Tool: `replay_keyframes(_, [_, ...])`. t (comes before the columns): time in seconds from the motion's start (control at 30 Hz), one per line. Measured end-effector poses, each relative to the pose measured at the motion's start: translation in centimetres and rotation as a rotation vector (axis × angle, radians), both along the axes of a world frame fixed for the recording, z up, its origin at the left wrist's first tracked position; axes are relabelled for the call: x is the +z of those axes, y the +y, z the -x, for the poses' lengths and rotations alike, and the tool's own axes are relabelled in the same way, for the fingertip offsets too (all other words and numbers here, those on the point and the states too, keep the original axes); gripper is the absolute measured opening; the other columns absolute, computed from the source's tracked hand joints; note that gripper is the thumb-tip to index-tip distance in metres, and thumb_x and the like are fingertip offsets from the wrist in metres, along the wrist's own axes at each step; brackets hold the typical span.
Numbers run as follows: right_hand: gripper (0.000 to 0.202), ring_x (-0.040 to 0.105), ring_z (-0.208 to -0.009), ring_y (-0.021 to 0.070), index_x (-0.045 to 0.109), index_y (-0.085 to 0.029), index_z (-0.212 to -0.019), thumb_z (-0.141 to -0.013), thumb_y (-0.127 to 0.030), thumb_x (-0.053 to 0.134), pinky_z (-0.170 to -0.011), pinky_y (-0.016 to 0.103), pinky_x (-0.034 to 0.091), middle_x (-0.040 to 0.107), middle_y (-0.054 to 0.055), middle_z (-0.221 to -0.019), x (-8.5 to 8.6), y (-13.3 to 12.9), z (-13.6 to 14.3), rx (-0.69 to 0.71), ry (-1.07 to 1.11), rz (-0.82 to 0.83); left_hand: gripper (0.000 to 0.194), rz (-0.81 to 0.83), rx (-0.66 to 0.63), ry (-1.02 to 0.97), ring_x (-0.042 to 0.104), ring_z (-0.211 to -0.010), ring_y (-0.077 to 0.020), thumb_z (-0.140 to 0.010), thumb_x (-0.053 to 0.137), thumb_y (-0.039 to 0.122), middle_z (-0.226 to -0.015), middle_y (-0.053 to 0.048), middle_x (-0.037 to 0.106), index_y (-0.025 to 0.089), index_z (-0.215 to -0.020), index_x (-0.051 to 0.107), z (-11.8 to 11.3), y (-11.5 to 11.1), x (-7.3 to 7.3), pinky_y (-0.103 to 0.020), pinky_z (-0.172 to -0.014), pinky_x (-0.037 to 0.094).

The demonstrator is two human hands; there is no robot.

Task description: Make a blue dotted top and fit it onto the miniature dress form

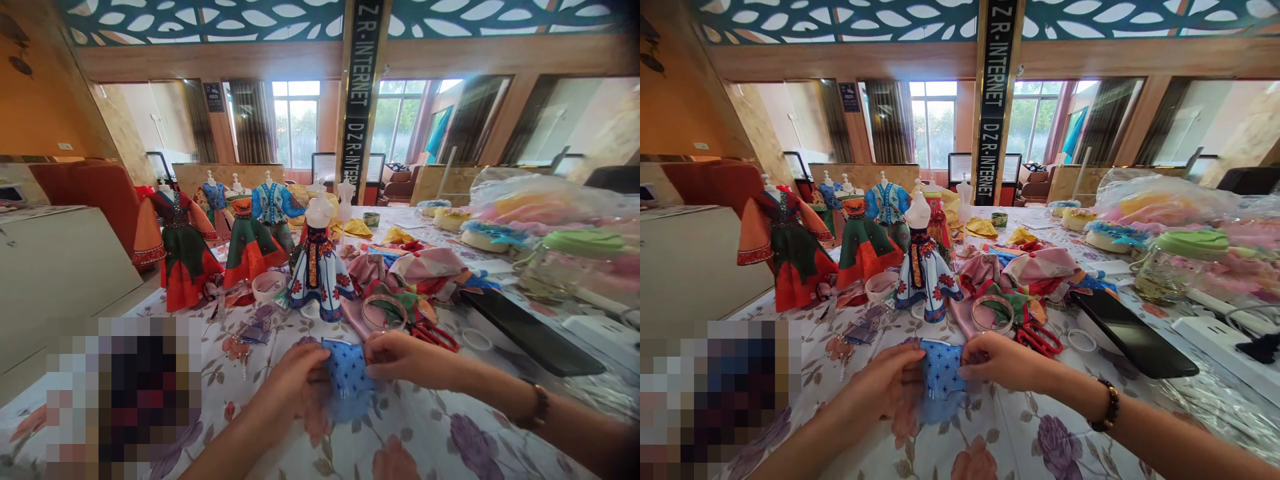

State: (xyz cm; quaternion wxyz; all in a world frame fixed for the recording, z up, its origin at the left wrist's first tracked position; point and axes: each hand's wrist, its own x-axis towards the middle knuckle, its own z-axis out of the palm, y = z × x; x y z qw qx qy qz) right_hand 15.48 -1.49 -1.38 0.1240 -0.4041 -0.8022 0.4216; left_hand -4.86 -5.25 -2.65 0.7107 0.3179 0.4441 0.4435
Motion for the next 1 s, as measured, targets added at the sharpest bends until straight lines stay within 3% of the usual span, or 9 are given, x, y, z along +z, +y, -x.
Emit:
replay_keyframes(0.2, [0.019,0.040,-0.067,0.0127,0.049,-0.017,-0.069,-0.077,-0.034,0.054,-0.059,0.025,0.033,0.042,-0.001,-0.073,-1.1,-0.8,-0.9,-0.123,0.031,0.041,0.019,-0.062,-0.136,0.202,0.062,-0.058,-0.0122,-0.066,0.071,0.031,-0.061,0.000,0.066,0.014,-0.069,0.062,0.1,0.3,0.2,-0.023,-0.061,0.047])
replay_keyframes(0.33, [0.016,0.041,-0.064,0.0129,0.052,-0.017,-0.076,-0.082,-0.032,0.050,-0.058,0.026,0.033,0.042,-0.002,-0.070,-1.6,-1.3,-0.8,-0.163,-0.022,0.007,0.023,-0.082,-0.145,0.249,0.063,-0.058,-0.0141,-0.066,0.071,0.035,-0.059,0.001,0.065,0.016,-0.070,0.060,0.1,0.0,0.7,-0.027,-0.063,0.049])
replay_keyframes(0.57, [0.018,0.053,-0.088,0.0189,0.054,-0.018,-0.100,-0.083,-0.026,0.058,-0.080,0.032,0.042,0.058,0.005,-0.094,-1.4,-2.5,-0.3,-0.275,-0.050,-0.327,0.028,-0.097,-0.157,0.227,0.062,-0.058,-0.0135,-0.068,0.069,0.040,-0.062,0.001,0.063,0.016,-0.075,0.056,0.0,0.0,0.3,-0.027,-0.063,0.049])
replay_keyframes(0.7, [0.020,0.054,-0.102,0.0205,0.058,-0.021,-0.102,-0.083,-0.023,0.062,-0.089,0.035,0.043,0.060,0.006,-0.107,-2.0,-2.8,-0.3,-0.151,-0.009,-0.498,0.026,-0.058,-0.155,0.189,0.065,-0.061,-0.0146,-0.071,0.066,0.038,-0.068,-0.002,0.068,0.016,-0.081,0.057,-0.1,-0.1,0.0,-0.026,-0.063,0.049])
replay_keyframes(1.0, [0.021,0.062,-0.092,0.0197,0.067,-0.023,-0.103,-0.089,-0.031,0.053,-0.085,0.036,0.051,0.070,0.007,-0.099,-2.8,-3.2,-0.4,-0.026,0.084,-0.873,0.011,0.021,-0.104,0.080,0.068,-0.056,-0.0154,-0.087,0.048,0.018,-0.063,-0.007,0.070,0.015,-0.078,0.053,-0.6,-0.5,0.7,-0.026,-0.059,0.052])
